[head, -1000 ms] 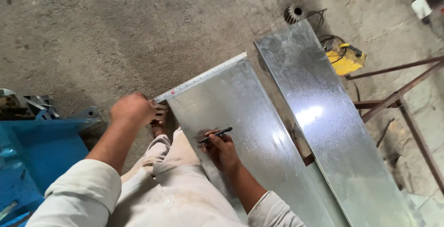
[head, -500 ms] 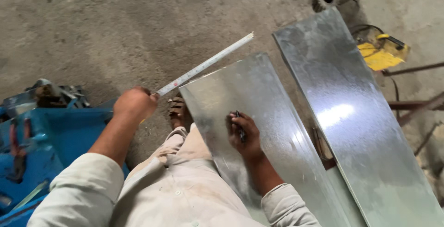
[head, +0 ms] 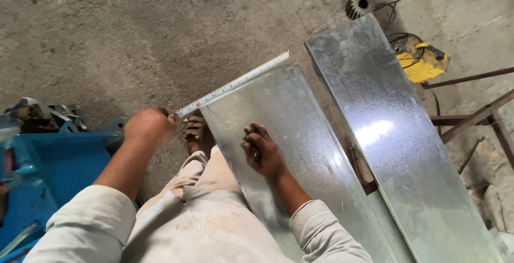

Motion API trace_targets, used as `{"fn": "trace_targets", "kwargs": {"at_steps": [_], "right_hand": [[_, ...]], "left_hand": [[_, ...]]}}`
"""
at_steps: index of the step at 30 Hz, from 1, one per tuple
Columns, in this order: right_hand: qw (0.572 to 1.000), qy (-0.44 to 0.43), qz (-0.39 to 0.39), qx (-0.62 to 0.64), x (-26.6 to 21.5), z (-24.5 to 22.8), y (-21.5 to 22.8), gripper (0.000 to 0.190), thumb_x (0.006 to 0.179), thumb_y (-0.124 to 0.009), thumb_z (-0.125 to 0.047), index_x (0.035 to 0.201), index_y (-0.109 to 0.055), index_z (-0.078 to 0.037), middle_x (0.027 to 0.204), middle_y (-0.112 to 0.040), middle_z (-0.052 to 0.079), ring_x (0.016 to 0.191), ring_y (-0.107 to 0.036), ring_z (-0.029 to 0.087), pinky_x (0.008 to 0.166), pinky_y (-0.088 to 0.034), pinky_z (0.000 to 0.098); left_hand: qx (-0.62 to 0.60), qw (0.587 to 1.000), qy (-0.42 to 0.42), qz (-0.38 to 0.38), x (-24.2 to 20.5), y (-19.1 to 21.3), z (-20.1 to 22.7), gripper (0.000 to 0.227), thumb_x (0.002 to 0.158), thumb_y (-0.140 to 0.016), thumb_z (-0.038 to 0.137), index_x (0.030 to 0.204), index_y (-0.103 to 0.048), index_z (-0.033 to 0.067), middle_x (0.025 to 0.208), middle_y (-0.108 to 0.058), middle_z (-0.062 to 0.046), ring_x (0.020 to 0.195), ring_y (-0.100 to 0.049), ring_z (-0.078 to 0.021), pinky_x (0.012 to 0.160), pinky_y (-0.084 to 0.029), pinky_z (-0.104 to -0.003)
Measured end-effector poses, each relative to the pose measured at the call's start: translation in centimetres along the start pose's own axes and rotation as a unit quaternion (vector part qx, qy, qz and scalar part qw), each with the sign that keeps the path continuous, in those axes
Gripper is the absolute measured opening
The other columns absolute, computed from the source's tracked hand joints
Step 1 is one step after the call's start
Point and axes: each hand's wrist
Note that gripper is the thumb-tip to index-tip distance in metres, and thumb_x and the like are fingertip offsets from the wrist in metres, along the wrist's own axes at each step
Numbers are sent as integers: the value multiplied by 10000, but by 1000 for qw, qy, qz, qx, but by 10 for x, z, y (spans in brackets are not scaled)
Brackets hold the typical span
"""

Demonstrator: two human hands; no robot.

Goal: The person measures and marks multiple metal sheets using a tape measure and a marker. They repeatedly align the tape measure along the length of the sheets and make precise marks at specific intervals. The task involves handling the measuring tools and the metal sheets to ensure accurate measurements.

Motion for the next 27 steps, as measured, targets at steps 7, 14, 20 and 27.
{"fn": "trace_targets", "kwargs": {"at_steps": [7, 14, 20, 27], "right_hand": [[998, 11, 55, 7, -3, 5, -8, 95, 959, -623, 15, 1045, -597, -17, 1073, -719, 168, 1185, -685, 324, 1094, -520, 407], [998, 15, 59, 35, -8, 13, -9, 104, 979, -612, 32, 1062, -586, -24, 1060, -706, 127, 1191, -685, 273, 1097, -523, 383], [949, -111, 84, 284, -24, 23, -14, 164, 1010, -582, 24, 1161, -611, -31, 1285, -633, 111, 1208, -631, 179, 999, -549, 300], [893, -315, 165, 278, -5, 32, -17, 138, 1043, -650, -103, 1081, -719, 10, 857, -702, 48, 757, -633, 113, 650, -516, 240]], "left_hand": [[47, 999, -18, 7, 16, -11, 6, 443, 996, -569, 481, 1227, -736, 142, 1258, -712, -156, 1175, -675, -348, 930, -556, -465], [39, 999, -6, 6, 11, -11, -3, 422, 986, -577, 473, 1229, -735, 167, 1244, -713, -143, 1161, -680, -344, 923, -560, -463], [31, 999, -16, 20, 10, -15, -9, 409, 989, -571, 484, 1212, -746, 189, 1238, -720, -134, 1162, -680, -342, 938, -545, -476], [20, 999, -23, 32, 24, -22, -17, 447, 979, -576, 527, 1179, -742, 164, 1236, -704, -159, 1164, -664, -348, 946, -521, -491]]}}
Point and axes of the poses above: each hand's wrist, its own x-axis towards the middle knuckle, its own y-axis out of the back of the hand, z = x × y
